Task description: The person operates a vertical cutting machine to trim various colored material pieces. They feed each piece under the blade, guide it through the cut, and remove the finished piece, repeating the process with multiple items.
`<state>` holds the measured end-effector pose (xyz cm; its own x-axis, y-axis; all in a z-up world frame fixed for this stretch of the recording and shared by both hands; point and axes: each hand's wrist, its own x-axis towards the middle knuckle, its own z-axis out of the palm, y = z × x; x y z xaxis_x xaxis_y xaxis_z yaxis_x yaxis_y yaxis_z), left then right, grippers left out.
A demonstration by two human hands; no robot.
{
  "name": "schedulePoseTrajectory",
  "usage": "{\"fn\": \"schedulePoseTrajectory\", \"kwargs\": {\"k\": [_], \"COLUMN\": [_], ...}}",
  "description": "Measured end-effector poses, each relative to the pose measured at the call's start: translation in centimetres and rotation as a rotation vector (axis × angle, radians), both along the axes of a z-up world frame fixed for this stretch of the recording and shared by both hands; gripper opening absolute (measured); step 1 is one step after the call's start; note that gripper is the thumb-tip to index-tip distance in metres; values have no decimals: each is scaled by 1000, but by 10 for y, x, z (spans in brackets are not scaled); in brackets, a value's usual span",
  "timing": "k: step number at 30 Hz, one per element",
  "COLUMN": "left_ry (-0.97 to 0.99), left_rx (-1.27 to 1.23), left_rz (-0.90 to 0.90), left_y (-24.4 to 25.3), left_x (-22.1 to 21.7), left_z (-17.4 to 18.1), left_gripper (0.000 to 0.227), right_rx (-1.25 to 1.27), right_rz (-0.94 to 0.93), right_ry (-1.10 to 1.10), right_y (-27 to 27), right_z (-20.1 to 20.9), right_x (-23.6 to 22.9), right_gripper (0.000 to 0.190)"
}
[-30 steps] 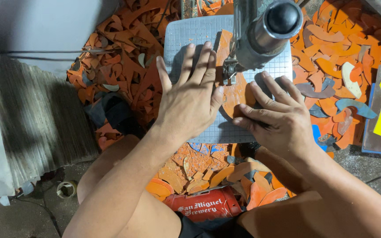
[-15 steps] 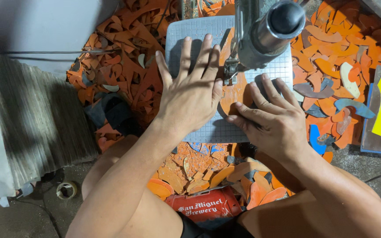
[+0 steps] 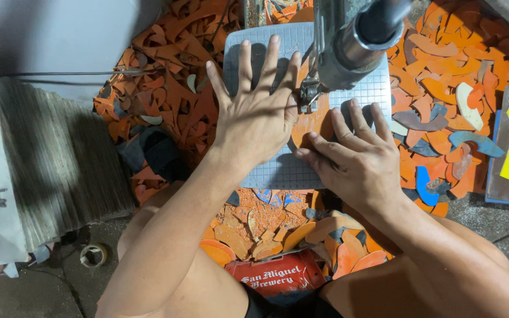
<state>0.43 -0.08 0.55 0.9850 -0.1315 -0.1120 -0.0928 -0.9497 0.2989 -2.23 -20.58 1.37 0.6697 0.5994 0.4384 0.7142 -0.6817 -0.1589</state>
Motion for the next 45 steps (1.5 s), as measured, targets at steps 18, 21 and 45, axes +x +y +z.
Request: {"fn": "schedulePoseTrajectory", "kwargs": {"k": [18,21,45], "left_ry": [-359,-334,-195], "left_rx": [37,-8,-88], "left_rz": [12,-18,-73], "left_y": [-38,-34,-13], "left_x": [-67,-67,-47], "left_z": [-2,-3,5], "left_gripper": [68,66,62], "right_rx": [-67,-84,-6], "right_rz": [228,166,28], "right_ry": [408,419,320], "right_y": [-45,-47,-40], "right_z": [5,1,-1], "right_x": [86,83,66], "right_gripper": [62,62,61]}}
